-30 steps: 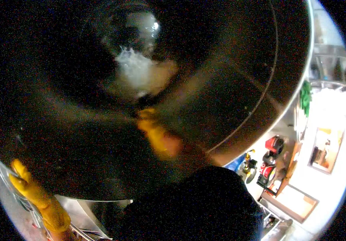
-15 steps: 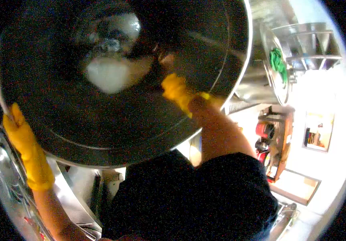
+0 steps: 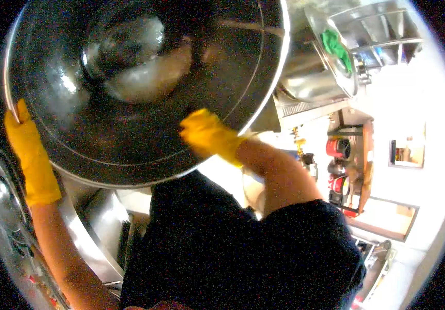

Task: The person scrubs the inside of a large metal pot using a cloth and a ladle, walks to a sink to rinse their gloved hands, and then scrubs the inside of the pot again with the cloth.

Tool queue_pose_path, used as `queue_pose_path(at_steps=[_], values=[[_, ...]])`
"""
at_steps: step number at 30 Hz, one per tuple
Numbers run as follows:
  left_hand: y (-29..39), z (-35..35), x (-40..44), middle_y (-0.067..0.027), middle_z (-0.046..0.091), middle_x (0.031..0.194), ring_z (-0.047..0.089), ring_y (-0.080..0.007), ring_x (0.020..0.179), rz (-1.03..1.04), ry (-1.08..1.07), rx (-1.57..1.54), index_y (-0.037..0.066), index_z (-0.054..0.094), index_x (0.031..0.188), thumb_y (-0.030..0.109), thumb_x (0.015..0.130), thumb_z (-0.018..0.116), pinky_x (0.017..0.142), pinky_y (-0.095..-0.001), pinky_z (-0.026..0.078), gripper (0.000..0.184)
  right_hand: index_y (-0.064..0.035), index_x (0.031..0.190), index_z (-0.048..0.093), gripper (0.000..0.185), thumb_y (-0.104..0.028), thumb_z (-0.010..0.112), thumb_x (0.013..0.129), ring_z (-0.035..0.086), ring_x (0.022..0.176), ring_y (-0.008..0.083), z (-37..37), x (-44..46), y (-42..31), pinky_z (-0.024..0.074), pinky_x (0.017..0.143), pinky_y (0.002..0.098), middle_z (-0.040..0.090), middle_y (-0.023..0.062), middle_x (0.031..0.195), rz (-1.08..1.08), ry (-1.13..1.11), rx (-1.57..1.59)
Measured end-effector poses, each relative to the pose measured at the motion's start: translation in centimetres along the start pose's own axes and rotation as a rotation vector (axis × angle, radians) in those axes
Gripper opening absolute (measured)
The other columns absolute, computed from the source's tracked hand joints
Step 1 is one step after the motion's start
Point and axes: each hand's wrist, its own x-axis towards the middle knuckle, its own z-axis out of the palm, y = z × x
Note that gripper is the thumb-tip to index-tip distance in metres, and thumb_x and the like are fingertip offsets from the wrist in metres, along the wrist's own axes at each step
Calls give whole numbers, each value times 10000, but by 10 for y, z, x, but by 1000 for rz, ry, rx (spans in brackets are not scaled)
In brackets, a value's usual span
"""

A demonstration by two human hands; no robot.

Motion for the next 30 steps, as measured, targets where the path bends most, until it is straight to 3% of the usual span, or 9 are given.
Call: queue_pose_path(at_steps=[6,8,13,15,20,22,23,26,30], values=[[14,-2,-1,-209,649,1019,630,-351,932,-47,19,120,-11,585,1116,350,930,570,789,-371,482,406,-34,1147,596,391,-259,635,829,530,1044,450,31,42,-249,416,923,505,594,242,1114,-113,249,890],[14,-6,2,-217,648,1011,629,-370,924,-98,-71,75,-17,582,1116,353,923,581,781,-384,485,416,-60,1219,562,421,-237,621,841,528,1052,451,40,66,-307,413,942,490,575,255,1144,-290,770,994],[7,1,1,-216,648,971,633,-375,910,-30,53,106,4,588,1110,350,914,595,763,-387,490,398,-92,1307,512,511,-291,614,848,493,1176,418,33,7,-197,368,1024,471,547,243,1246,-237,-58,682],[15,-2,-3,-213,649,966,638,-367,891,-38,80,120,12,583,1118,332,908,608,752,-390,492,384,-1,1282,510,643,-473,560,849,514,1155,405,27,-15,-118,400,994,460,561,240,1231,-139,-71,330],[24,-1,-2,-212,653,961,637,-392,889,-3,130,89,27,593,1103,316,893,634,735,-407,507,360,-47,1192,598,501,-366,664,811,542,1143,352,18,30,21,410,1000,403,572,195,1240,-12,12,142],[19,-1,-5,-208,656,949,644,-393,869,-41,128,99,29,596,1099,312,890,640,720,-413,510,355,-40,1166,613,511,-413,665,821,554,1150,309,-6,34,21,413,998,382,562,175,1278,170,216,580],[20,-2,-6,-205,662,922,648,-396,838,-41,157,130,40,600,1094,314,884,646,700,-417,512,348,-45,1202,592,533,-399,701,818,554,1146,241,-43,44,21,403,1003,351,597,148,1235,236,-60,748],[35,-10,-7,-211,664,899,649,-394,837,-123,106,63,52,607,1086,314,885,645,696,-415,512,333,-40,1268,529,589,-285,771,791,587,993,183,-18,83,49,443,932,324,664,101,1040,393,355,590],[39,-10,-7,-216,663,894,649,-390,845,-88,138,89,58,610,1085,289,890,639,694,-409,511,304,-21,1156,589,464,-321,722,829,577,959,143,-24,130,62,454,871,293,649,54,1050,320,355,868]])
